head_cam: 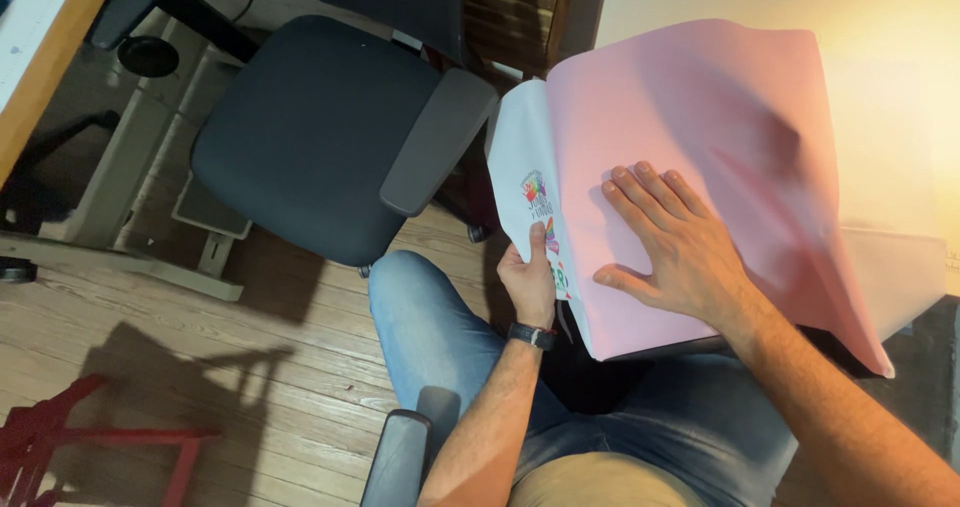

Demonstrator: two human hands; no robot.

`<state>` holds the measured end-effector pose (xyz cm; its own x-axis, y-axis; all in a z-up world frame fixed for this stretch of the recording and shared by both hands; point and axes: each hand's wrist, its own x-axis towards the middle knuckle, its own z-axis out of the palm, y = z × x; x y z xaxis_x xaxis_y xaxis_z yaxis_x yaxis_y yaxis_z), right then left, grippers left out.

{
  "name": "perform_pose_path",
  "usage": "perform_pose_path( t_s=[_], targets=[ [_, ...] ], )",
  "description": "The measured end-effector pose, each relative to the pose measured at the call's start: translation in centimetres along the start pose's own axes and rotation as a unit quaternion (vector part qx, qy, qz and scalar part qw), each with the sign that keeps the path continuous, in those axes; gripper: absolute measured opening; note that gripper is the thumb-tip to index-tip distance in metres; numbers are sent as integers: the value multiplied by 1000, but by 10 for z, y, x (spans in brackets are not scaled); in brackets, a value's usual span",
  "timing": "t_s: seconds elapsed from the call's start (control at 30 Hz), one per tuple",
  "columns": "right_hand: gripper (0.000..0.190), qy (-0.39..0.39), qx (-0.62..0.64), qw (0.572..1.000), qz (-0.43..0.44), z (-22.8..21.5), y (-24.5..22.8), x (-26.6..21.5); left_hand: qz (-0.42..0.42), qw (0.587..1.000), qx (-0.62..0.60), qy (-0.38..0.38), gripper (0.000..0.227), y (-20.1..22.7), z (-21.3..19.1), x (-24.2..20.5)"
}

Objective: Aligning and smoothing fabric pieces at a sewing station.

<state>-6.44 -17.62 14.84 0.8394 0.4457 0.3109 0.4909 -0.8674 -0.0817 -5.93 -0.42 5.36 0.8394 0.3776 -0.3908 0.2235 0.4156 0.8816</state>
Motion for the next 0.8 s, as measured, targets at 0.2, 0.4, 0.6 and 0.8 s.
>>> perform_pose_path(
  t_s=[0.2, 0.4, 0.6, 0.8],
  targets=[
    [97, 3, 4, 1000, 0, -8, -8, -4, 5, 1000, 17, -12, 33, -3, -4, -5],
    [80, -19, 17, 999, 21, -16, -19, -7, -16, 998, 30, -49, 27, -12, -19, -5],
    [58, 28, -56, 993, 100, 11, -17, 52, -54, 993, -15, -102, 29, -32, -23, 66],
    [86, -65, -23, 981, 180, 33, -5, 82, -77, 993, -61, -71, 39, 12, 22, 84]
  ],
)
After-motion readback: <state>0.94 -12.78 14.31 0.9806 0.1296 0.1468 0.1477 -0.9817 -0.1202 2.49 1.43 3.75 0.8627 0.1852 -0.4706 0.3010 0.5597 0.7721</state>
